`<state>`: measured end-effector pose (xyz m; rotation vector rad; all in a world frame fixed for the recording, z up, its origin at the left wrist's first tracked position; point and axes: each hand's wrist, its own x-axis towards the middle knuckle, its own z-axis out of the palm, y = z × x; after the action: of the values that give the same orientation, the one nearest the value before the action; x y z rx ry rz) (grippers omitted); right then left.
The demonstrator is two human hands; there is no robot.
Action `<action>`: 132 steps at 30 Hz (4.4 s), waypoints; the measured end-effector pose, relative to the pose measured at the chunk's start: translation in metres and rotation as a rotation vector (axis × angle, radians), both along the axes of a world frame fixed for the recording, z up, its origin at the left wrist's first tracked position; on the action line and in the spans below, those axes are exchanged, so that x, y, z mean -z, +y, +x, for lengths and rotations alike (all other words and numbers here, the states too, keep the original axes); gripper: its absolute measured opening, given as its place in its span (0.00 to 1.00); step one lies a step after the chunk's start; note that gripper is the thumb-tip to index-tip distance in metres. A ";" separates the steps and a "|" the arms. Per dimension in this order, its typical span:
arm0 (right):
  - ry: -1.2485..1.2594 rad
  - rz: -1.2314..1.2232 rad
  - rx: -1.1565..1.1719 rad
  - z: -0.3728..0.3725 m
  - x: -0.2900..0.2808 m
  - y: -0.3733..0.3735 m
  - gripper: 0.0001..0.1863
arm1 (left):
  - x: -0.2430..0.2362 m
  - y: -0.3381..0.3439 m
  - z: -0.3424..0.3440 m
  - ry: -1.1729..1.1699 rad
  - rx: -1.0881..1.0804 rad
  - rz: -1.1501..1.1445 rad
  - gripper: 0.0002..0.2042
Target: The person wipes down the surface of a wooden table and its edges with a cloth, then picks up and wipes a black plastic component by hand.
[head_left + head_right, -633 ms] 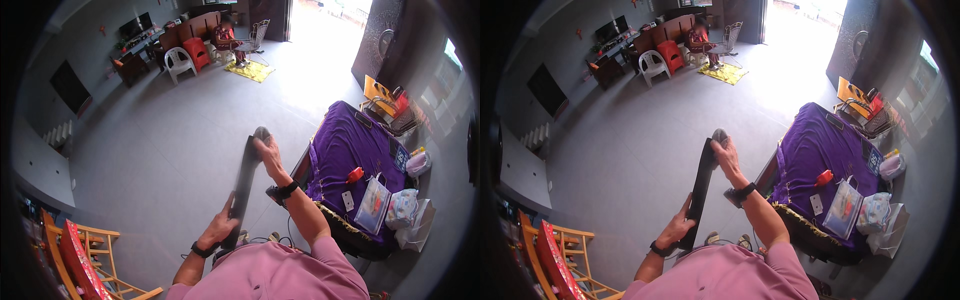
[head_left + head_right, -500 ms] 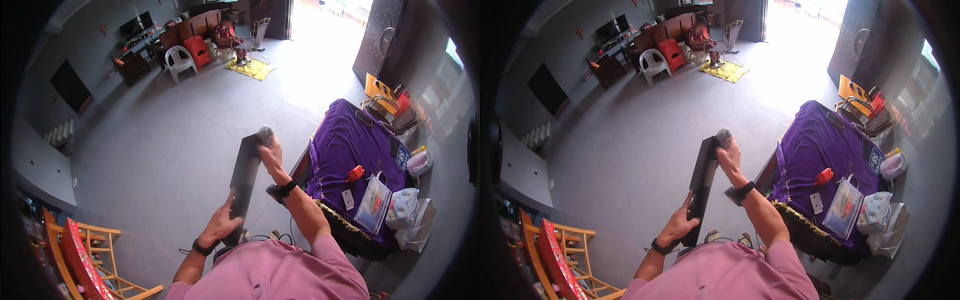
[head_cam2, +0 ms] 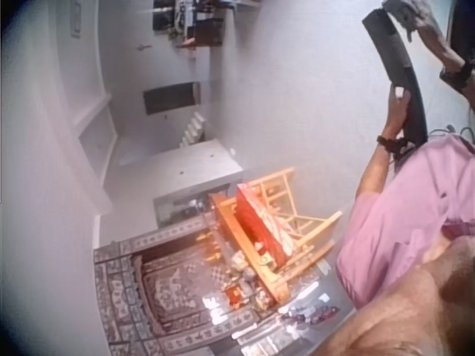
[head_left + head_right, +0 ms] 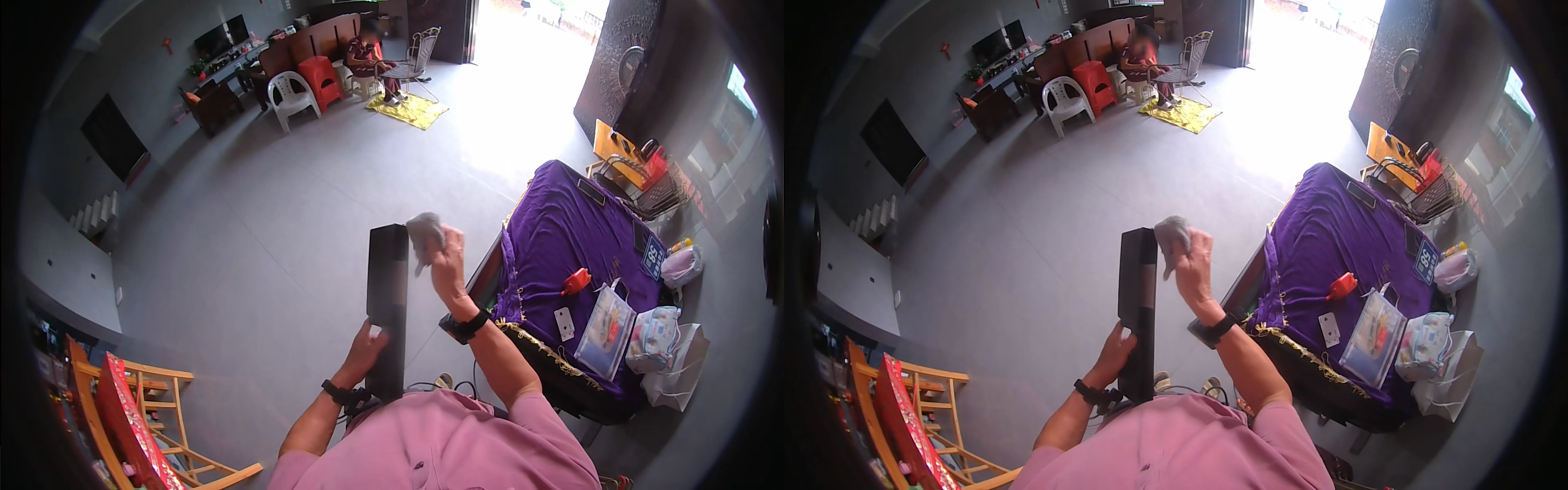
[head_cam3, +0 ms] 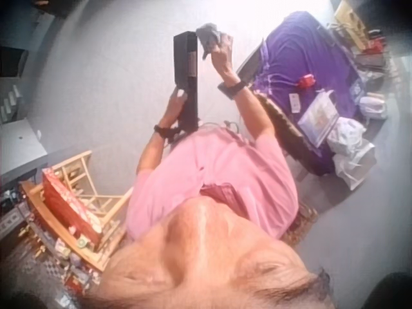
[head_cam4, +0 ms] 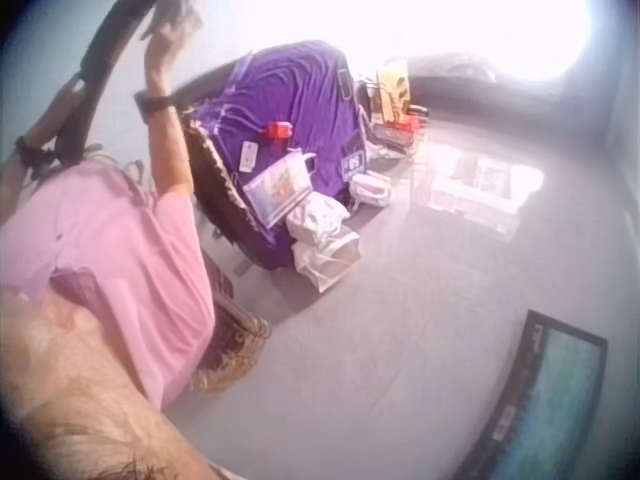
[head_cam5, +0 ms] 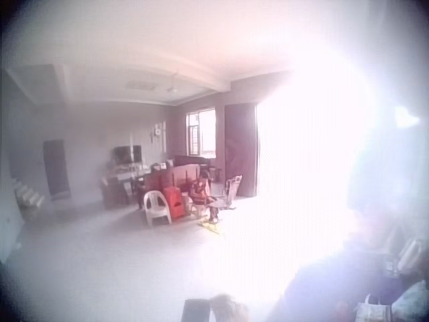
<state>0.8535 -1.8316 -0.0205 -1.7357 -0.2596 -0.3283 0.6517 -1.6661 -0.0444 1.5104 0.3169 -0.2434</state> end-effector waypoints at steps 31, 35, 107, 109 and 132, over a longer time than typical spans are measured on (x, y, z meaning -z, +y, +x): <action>0.511 0.458 -0.411 -0.033 -0.051 -0.056 0.13 | 0.016 0.033 -0.019 -0.040 -0.214 -0.200 0.23; 0.180 0.289 -0.361 -0.013 -0.086 -0.036 0.13 | -0.003 0.025 -0.019 -0.025 -0.127 -0.177 0.24; 0.882 0.835 -0.593 -0.016 -0.054 0.020 0.23 | -0.002 -0.006 0.013 -0.223 -0.036 0.029 0.41; 0.883 0.846 -0.674 -0.032 -0.054 0.022 0.23 | -0.004 -0.003 0.020 -0.235 -0.062 -0.006 0.40; 0.464 0.254 -0.560 -0.131 -0.084 -0.023 0.19 | -0.036 0.032 0.030 -0.302 -0.335 -0.058 0.23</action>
<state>0.7222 -1.8550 0.0640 -1.3719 -0.3341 0.4298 0.6819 -1.6337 -0.0083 1.3881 0.3121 0.2377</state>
